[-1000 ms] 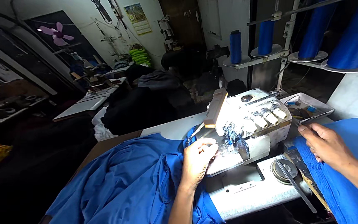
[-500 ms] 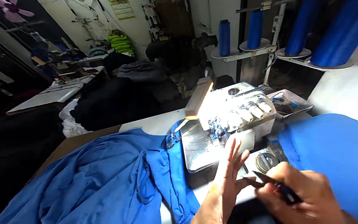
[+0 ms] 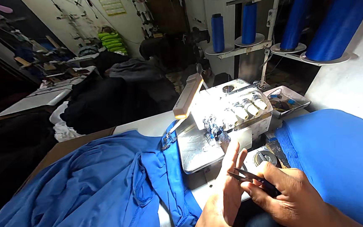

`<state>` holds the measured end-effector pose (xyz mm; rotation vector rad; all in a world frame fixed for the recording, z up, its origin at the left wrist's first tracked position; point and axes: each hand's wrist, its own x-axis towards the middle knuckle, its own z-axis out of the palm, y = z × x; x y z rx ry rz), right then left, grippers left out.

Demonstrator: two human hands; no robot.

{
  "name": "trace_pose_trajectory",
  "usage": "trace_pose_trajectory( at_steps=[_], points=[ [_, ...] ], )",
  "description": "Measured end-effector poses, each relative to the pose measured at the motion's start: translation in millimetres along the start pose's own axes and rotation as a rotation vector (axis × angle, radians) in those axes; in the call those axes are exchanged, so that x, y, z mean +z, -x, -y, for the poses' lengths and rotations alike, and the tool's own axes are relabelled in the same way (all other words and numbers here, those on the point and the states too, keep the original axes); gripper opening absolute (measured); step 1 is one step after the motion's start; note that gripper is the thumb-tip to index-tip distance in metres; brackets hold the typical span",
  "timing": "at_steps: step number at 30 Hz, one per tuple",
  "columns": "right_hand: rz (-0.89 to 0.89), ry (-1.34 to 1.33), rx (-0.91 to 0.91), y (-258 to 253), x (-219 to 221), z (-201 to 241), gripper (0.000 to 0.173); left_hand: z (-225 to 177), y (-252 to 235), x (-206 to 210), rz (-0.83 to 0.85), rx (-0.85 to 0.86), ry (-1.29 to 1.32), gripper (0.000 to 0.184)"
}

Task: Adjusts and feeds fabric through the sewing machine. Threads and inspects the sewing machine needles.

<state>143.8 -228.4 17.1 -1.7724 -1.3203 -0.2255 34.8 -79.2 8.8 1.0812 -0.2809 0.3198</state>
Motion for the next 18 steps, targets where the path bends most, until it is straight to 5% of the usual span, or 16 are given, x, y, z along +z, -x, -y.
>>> trace_pose_trajectory(
  at_steps=[12, 15, 18],
  points=[
    [-0.04, 0.06, -0.029, -1.6, -3.4, -4.3, 0.027, 0.3, 1.1, -4.3, 0.012, -0.014, 0.056, 0.127],
    [-0.106, 0.027, 0.001, -4.0, -5.7, -10.7, 0.025, -12.9, 0.1, -5.6, -0.222, -0.025, -0.082, 0.074],
    [-0.142, -0.004, 0.071, -6.6, -5.1, -24.9, 0.02, -30.1, -10.7, -20.3, -0.617, -0.022, -0.545, 0.026]
  ],
)
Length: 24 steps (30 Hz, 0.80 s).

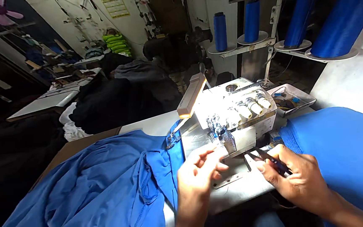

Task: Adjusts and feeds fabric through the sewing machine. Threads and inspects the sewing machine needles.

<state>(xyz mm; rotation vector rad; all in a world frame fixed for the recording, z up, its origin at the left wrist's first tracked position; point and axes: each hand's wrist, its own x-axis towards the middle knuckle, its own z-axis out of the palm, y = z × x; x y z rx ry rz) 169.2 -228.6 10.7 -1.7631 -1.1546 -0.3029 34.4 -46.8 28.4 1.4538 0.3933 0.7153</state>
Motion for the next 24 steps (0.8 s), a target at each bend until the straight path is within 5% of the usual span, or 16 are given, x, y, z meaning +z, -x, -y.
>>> trace_pose_trajectory(
  at_steps=[3, 6, 19, 24],
  points=[
    [-0.014, 0.042, 0.066, 0.3, 6.1, -19.7, 0.018, 3.9, -31.8, -16.4, -0.14, 0.117, -0.457, 0.012],
    [-0.02, 0.139, 0.087, -1.8, 10.5, -32.3, 0.019, 3.6, -59.9, -20.3, -0.088, 0.11, -0.729, 0.007],
    [0.065, 0.153, 0.145, -2.6, 14.9, -42.1, 0.019, 9.2, -82.0, -3.1, -0.071, 0.11, -0.898, 0.019],
    [0.075, 0.135, 0.16, -2.3, 16.0, -43.6, 0.019, 19.5, -87.3, -6.9, -0.085, 0.111, -0.882, 0.009]
  ],
)
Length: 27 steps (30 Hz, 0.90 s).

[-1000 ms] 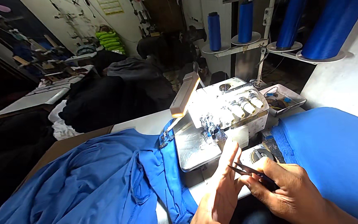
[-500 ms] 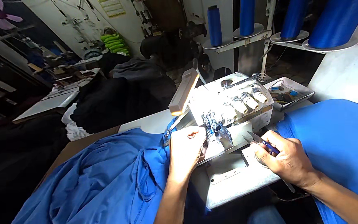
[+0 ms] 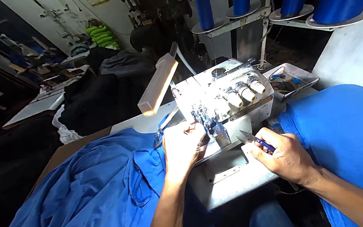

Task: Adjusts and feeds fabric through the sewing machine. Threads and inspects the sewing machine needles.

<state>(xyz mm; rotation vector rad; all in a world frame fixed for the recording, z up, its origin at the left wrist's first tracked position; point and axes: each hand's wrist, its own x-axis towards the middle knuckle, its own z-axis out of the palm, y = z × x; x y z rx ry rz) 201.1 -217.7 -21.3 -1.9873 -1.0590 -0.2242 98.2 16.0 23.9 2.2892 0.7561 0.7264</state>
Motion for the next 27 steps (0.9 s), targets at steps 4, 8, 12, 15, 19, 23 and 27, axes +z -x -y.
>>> trace_pose_trajectory(
  at_steps=[4, 8, 12, 15, 19, 23, 27],
  points=[
    [0.004, -0.01, -0.002, -1.3, 0.3, -1.5, 0.019, -2.2, -1.2, 1.3, -0.017, -0.032, 0.008, 0.011],
    [0.01, -0.007, 0.003, -1.5, 2.4, -2.1, 0.018, -2.9, -0.4, 2.9, -0.032, -0.031, -0.015, 0.02],
    [-0.001, 0.014, 0.004, -0.5, 1.1, -2.3, 0.018, 0.7, -0.7, 2.3, -0.036, -0.011, -0.039, 0.023],
    [0.0, 0.022, 0.012, -0.7, 0.2, -2.9, 0.019, -1.6, -0.4, 4.1, -0.041, -0.022, -0.067, 0.024],
    [0.008, 0.021, 0.014, -0.7, 0.8, -2.1, 0.019, -1.1, 0.4, 2.8, -0.029, -0.014, -0.049, 0.021],
    [0.02, 0.009, 0.017, -0.1, 1.4, -2.5, 0.019, -3.4, 2.0, 3.6, -0.041, -0.018, -0.078, 0.025],
    [0.016, 0.009, 0.009, -0.1, 1.4, -3.4, 0.018, 0.4, -0.2, 2.8, -0.02, 0.01, -0.025, 0.023]
  ],
)
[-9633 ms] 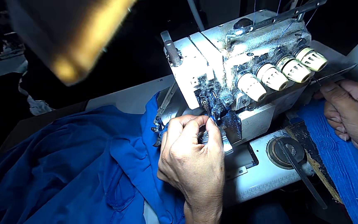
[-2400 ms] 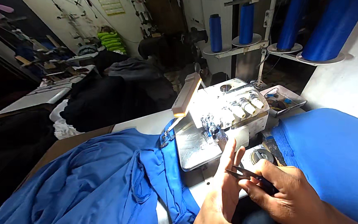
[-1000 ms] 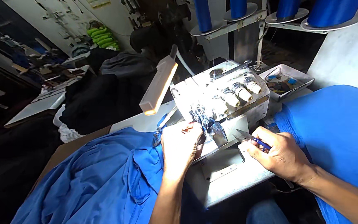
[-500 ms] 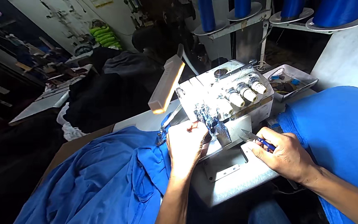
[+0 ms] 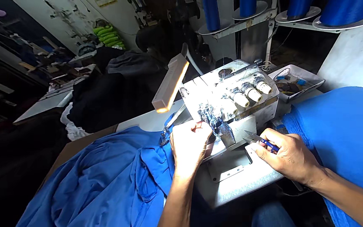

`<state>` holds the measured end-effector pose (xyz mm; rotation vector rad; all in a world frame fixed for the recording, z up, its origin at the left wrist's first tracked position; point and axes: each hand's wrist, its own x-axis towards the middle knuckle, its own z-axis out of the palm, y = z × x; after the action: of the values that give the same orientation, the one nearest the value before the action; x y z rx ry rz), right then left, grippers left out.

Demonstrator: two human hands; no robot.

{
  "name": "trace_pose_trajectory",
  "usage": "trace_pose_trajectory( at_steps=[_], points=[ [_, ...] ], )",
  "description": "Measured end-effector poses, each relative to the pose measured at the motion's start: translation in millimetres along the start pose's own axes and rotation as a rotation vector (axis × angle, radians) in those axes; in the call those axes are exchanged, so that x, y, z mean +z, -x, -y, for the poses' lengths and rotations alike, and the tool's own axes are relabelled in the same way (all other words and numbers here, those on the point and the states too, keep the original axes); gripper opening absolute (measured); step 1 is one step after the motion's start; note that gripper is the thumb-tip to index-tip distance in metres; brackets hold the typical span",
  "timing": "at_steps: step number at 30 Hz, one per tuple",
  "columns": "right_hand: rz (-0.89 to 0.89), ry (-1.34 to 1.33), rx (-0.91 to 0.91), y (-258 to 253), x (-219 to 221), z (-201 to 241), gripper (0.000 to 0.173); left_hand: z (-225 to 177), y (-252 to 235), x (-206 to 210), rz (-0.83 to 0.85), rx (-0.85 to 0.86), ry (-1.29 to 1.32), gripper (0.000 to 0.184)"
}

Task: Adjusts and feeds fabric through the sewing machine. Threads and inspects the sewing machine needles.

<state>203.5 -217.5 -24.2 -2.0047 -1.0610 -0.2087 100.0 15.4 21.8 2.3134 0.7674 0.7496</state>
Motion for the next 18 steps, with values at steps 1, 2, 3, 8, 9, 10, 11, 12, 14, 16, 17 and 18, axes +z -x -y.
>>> trace_pose_trajectory(
  at_steps=[1, 2, 3, 8, 9, 10, 11, 12, 14, 16, 17, 18],
  points=[
    [0.002, 0.0, 0.001, -0.2, 0.3, 0.3, 0.018, 0.3, -0.1, 0.2, -0.002, -0.003, -0.001, 0.024],
    [0.001, 0.0, 0.003, -0.4, 0.7, 0.3, 0.019, 0.6, -0.4, 0.1, 0.001, -0.009, 0.004, 0.025],
    [0.002, -0.001, 0.003, -0.3, 0.3, 0.2, 0.019, 1.1, -0.9, -0.1, 0.006, -0.008, 0.004, 0.026],
    [0.007, 0.0, -0.004, -0.4, 0.0, -0.4, 0.019, 1.1, -1.3, 0.1, 0.0, 0.004, -0.01, 0.027],
    [0.006, 0.002, -0.007, -0.1, 0.1, -0.7, 0.019, 1.2, -1.2, -0.1, 0.006, 0.005, -0.004, 0.027],
    [0.008, 0.004, -0.007, 0.2, 0.1, -0.7, 0.019, 1.1, -1.2, -0.5, 0.013, 0.003, -0.005, 0.026],
    [0.006, 0.005, -0.01, -0.1, 0.3, -0.5, 0.018, 0.6, -1.2, -1.2, 0.015, 0.002, -0.01, 0.025],
    [0.005, 0.006, -0.01, -0.3, 0.4, 0.0, 0.018, 0.2, -1.1, -1.7, 0.015, -0.001, -0.01, 0.025],
    [0.008, 0.005, -0.003, -0.6, 0.2, 0.0, 0.018, 1.1, -0.9, -2.4, 0.026, -0.012, 0.012, 0.023],
    [0.012, 0.008, 0.007, 0.0, 0.1, -0.1, 0.019, 1.5, 0.0, -3.9, 0.053, -0.019, 0.047, 0.017],
    [0.014, 0.007, 0.007, 0.0, 0.2, 0.1, 0.019, 2.5, -0.1, -4.3, 0.058, -0.012, 0.058, 0.016],
    [0.017, 0.004, 0.003, -0.4, 0.4, 0.4, 0.018, 3.6, -0.5, -4.9, 0.056, -0.003, 0.063, 0.015]
  ],
)
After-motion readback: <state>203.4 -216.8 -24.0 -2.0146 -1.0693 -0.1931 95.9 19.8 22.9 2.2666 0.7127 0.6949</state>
